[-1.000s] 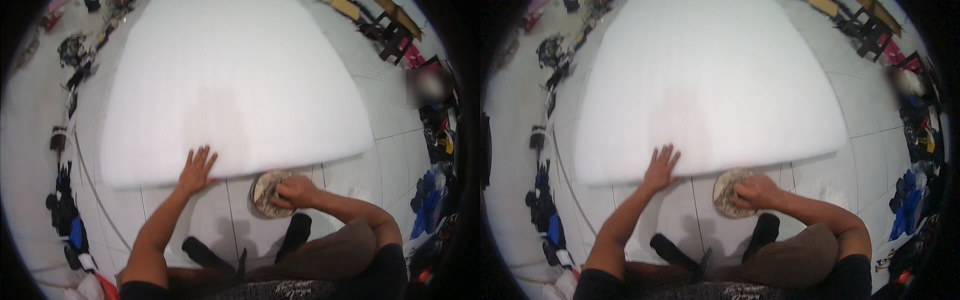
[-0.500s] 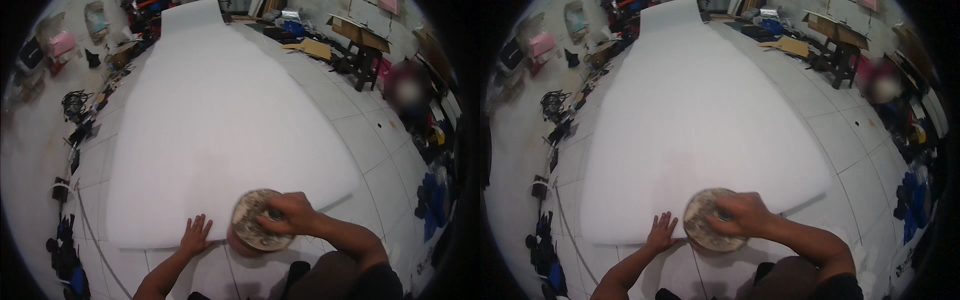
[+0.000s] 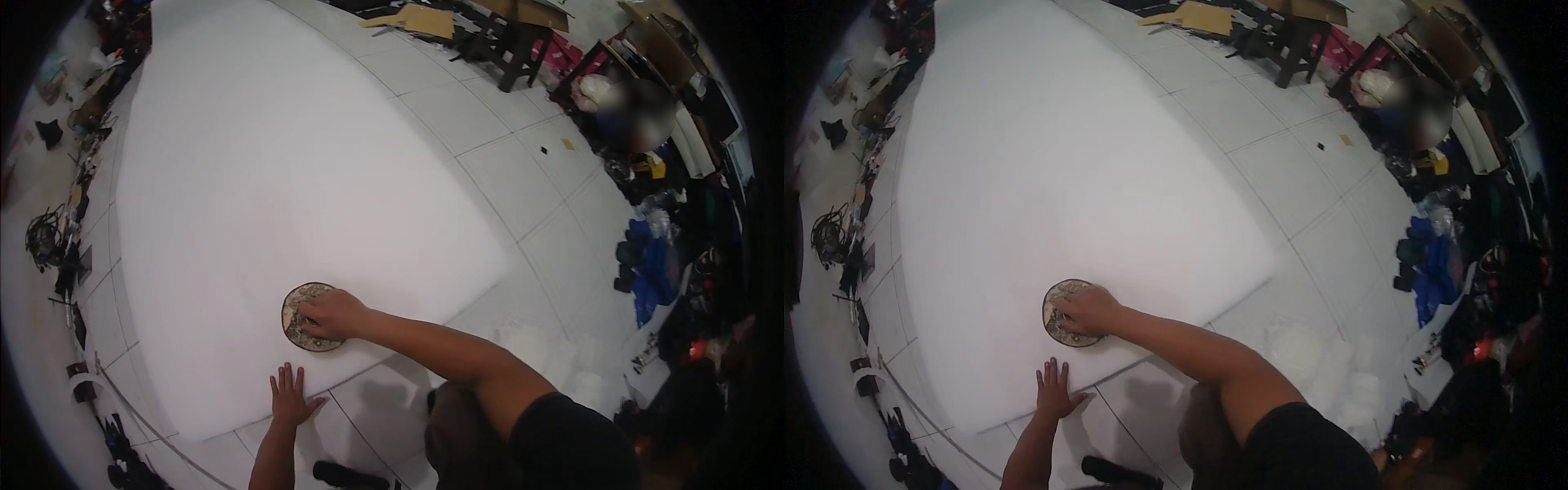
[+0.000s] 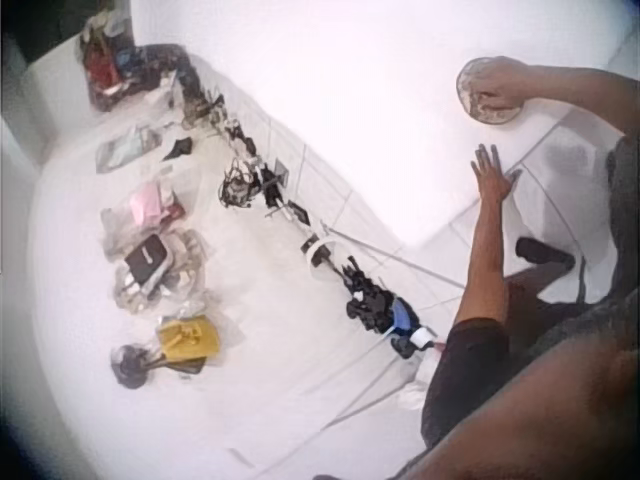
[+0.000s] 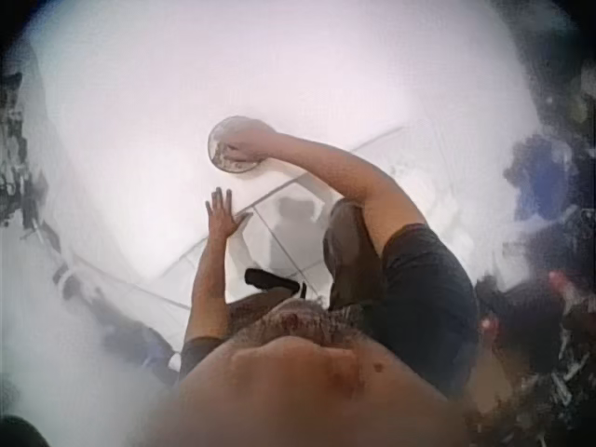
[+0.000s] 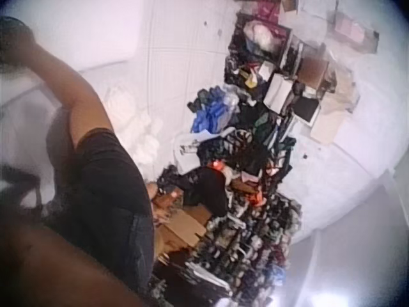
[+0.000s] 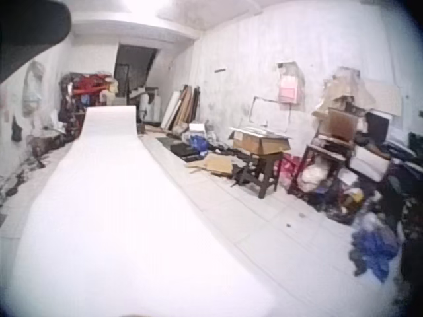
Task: The person folds a large white foam sheet on the floor, then uses scissors to cut it into smaller rectangular pieces. The person repeats this process multiple times, handling the foam and scissors throughout.
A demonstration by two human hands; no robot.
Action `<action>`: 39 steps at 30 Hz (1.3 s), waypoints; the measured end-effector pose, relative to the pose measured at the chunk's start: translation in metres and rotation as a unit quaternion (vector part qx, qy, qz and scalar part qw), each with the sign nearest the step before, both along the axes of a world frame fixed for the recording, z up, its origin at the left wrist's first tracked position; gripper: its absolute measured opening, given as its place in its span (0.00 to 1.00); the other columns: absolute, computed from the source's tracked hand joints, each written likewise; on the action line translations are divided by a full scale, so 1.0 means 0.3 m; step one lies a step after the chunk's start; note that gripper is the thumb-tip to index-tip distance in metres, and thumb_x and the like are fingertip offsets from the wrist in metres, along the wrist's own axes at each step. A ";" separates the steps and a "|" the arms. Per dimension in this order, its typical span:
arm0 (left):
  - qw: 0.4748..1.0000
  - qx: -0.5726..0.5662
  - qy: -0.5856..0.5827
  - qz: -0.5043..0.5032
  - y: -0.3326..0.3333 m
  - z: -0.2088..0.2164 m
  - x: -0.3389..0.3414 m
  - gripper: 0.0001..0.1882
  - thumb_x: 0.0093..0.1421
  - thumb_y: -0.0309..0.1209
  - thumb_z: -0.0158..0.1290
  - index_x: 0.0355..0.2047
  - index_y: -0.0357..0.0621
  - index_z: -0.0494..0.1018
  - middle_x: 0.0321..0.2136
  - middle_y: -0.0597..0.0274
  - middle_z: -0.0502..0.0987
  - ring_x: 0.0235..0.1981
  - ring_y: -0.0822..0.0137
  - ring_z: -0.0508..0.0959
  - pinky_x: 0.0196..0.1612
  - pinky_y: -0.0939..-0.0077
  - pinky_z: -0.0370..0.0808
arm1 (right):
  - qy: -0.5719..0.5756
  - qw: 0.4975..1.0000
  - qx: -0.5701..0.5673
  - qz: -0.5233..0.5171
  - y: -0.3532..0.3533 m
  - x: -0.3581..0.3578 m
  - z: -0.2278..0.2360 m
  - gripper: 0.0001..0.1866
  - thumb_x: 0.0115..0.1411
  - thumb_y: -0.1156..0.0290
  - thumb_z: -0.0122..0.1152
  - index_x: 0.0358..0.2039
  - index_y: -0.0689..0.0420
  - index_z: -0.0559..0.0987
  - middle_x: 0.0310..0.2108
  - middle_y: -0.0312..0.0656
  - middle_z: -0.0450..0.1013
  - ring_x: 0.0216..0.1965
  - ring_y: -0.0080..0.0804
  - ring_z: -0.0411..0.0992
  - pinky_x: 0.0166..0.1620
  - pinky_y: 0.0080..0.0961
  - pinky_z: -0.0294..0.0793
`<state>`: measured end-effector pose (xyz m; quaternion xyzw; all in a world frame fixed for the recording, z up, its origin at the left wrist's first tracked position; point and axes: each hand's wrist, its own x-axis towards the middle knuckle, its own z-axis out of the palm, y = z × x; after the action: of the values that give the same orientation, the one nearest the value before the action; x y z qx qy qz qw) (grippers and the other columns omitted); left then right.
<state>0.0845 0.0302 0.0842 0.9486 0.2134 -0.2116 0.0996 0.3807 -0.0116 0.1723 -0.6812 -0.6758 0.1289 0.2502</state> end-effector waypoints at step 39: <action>0.896 -0.396 0.027 0.198 -0.181 1.509 1.655 0.20 0.66 0.43 0.42 0.47 0.44 0.75 0.42 0.49 0.78 0.44 0.53 0.77 0.50 0.62 0.73 | 0.322 0.740 -0.336 -0.485 -1.947 0.592 0.694 0.22 0.57 0.50 0.55 0.41 0.53 0.80 0.42 0.46 0.77 0.45 0.46 0.75 0.49 0.41 0.73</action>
<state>0.5810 -0.0241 0.5369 0.7630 0.2977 -0.2805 0.5006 0.5584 -0.5956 0.3806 -0.8748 -0.0457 0.4201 0.2368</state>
